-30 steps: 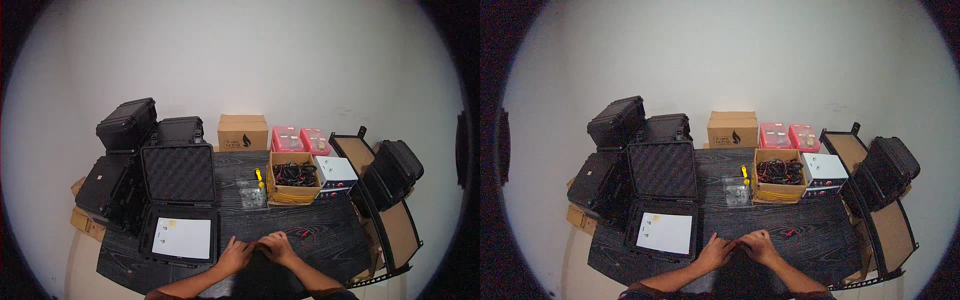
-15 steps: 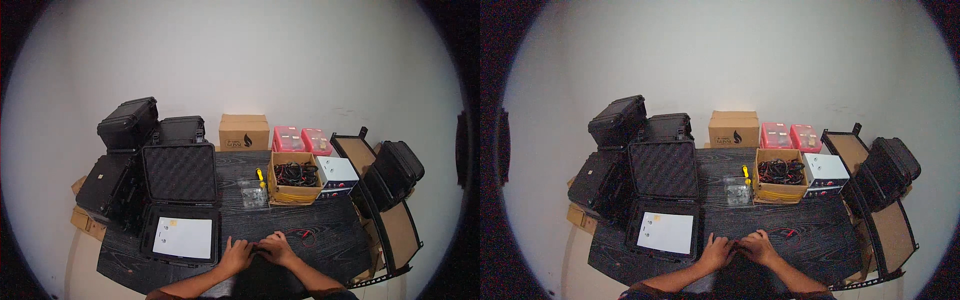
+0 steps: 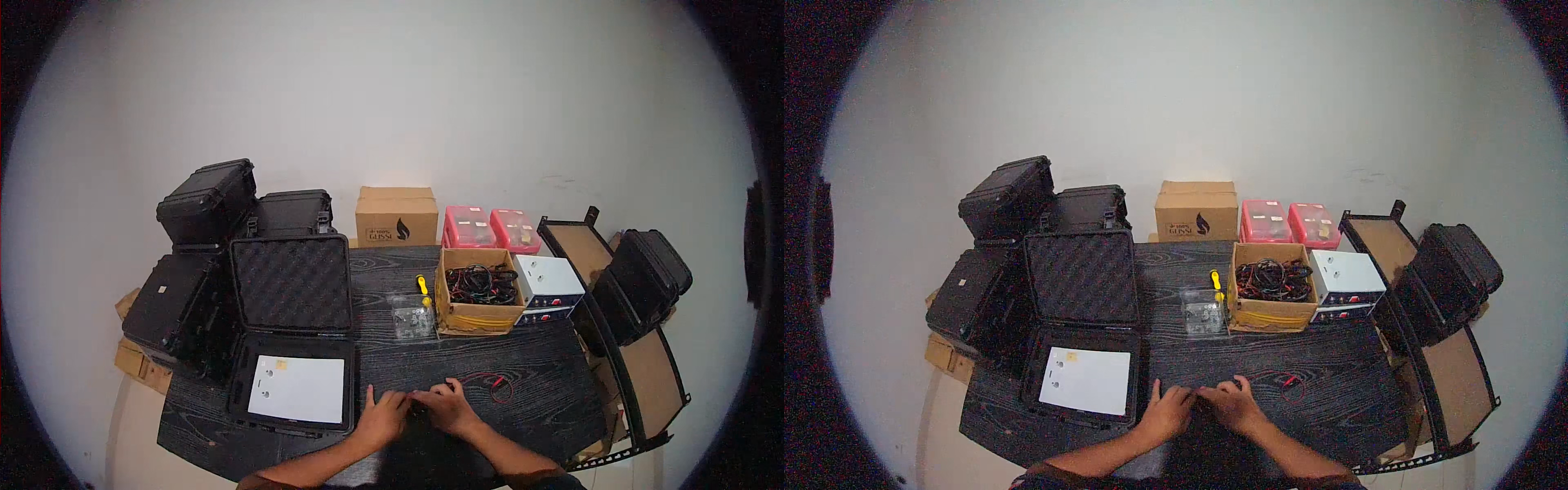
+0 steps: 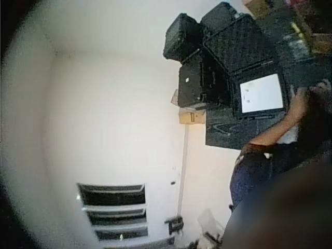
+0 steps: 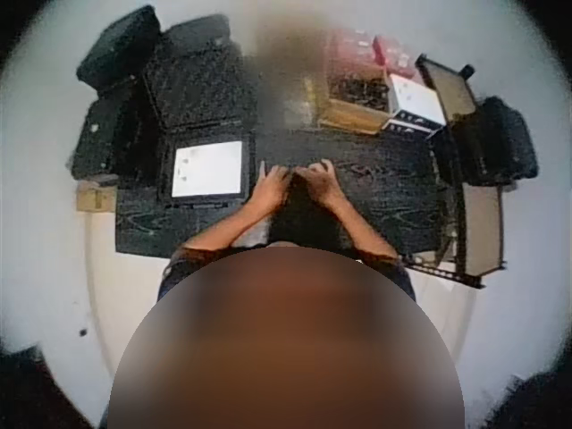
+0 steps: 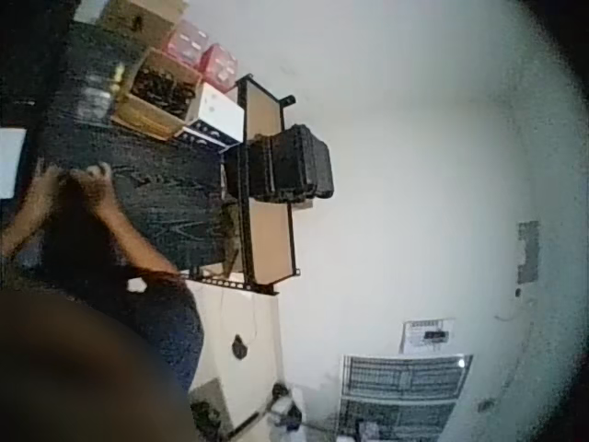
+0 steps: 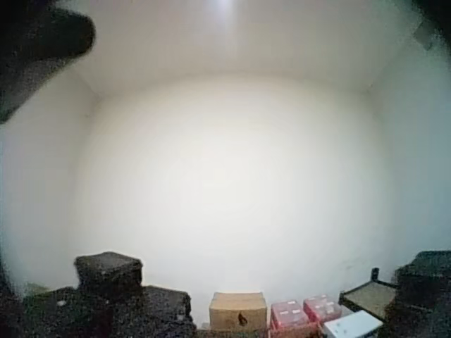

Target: Packing a small white box and various cables into a black protective hard-shell case.

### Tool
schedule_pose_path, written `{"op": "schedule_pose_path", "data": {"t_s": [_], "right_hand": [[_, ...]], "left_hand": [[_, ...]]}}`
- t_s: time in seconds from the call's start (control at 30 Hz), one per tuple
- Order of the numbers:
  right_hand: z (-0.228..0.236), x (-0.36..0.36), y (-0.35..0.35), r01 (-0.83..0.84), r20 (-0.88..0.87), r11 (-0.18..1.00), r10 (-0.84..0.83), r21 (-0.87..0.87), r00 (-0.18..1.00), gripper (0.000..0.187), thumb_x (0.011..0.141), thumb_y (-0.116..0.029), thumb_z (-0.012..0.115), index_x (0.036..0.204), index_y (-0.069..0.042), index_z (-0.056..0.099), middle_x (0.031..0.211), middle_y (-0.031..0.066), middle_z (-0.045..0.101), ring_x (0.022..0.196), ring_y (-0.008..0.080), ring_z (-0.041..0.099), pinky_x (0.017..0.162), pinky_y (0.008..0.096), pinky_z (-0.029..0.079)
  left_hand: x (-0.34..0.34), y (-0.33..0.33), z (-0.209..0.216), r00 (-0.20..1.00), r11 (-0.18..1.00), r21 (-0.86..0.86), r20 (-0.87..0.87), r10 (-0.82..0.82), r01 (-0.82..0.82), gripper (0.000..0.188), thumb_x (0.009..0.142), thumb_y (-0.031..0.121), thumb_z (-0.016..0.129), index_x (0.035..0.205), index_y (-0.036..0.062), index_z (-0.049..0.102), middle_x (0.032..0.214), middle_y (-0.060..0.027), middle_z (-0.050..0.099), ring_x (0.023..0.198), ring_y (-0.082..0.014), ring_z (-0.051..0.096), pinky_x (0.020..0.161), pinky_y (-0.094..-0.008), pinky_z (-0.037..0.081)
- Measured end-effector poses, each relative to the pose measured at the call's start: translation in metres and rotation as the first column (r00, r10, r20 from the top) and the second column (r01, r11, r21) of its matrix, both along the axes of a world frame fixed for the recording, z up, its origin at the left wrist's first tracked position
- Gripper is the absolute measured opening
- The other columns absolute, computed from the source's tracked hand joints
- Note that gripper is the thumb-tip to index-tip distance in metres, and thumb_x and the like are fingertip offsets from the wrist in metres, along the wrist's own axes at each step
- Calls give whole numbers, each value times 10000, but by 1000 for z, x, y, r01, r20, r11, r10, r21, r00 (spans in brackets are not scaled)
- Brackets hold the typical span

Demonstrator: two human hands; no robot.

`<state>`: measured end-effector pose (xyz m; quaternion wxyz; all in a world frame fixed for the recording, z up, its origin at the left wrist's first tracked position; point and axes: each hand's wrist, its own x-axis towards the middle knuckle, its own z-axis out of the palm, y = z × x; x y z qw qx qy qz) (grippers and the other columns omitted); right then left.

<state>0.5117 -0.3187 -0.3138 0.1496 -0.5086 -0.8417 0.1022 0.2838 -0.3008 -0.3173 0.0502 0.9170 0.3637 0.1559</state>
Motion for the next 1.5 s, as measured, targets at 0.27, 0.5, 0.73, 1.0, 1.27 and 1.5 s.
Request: {"op": "schedule_pose_path", "data": {"t_s": [0.27, 0.5, 0.73, 1.0, 1.27, 1.5], "right_hand": [[22, -6, -7, 121, 13, 983, -121, -136, 993, 435, 915, -133, 641, 1343, -211, 631, 1030, 63, 690, 1061, 281, 652, 942, 500, 495], [24, -9, -13, 206, -90, 973, -216, -105, 972, 344, 932, -165, 617, 1276, -178, 642, 1129, 17, 672, 1069, 298, 642, 820, 454, 573], [0, -4, -3, 169, 47, 984, -172, 64, 984, 267, 965, -161, 542, 1221, -165, 617, 1063, 62, 597, 1040, 295, 614, 787, 436, 579], [13, 4, 2, 260, 130, 960, -272, 103, 953, 240, 903, -70, 588, 1140, -87, 624, 1048, 108, 571, 1042, 309, 614, 812, 424, 576], [44, 25, -4, 281, 151, 959, -283, 37, 947, 301, 922, -85, 566, 1217, -83, 626, 1071, 136, 619, 1073, 340, 619, 866, 445, 572], [50, 70, -10, 526, 308, 849, -487, -54, 817, 255, 952, -81, 513, 1159, -44, 659, 1063, 142, 699, 1127, 371, 633, 907, 471, 562]], "left_hand": [[-1, 1, -5, 999, 996, -82, 24, -23, 25, 518, 923, 166, 626, 1430, 84, 560, 1294, -110, 581, 1241, -310, 561, 1133, -738, 303], [-2, 3, -11, 999, 993, -114, 23, -39, 42, 574, 909, 150, 649, 1471, 129, 539, 1271, -118, 592, 1227, -329, 570, 1170, -689, 308], [-1, 4, -9, 999, 992, -119, 11, -49, 50, 566, 924, 153, 633, 1479, 116, 528, 1313, -119, 596, 1260, -325, 559, 1172, -685, 303], [-2, 1, -3, 997, 996, -69, -50, -59, 55, 466, 960, 158, 578, 1420, 83, 572, 1292, -107, 567, 1257, -294, 544, 1143, -660, 343], [-2, 2, -3, 997, 994, -83, -24, -68, 66, 492, 940, 165, 597, 1424, 82, 560, 1298, -104, 561, 1265, -293, 534, 1141, -652, 351], [-1, 3, -5, 998, 995, -74, -29, -63, 60, 490, 930, 159, 604, 1413, 90, 569, 1322, -97, 561, 1257, -289, 536, 1126, -639, 379]]}}
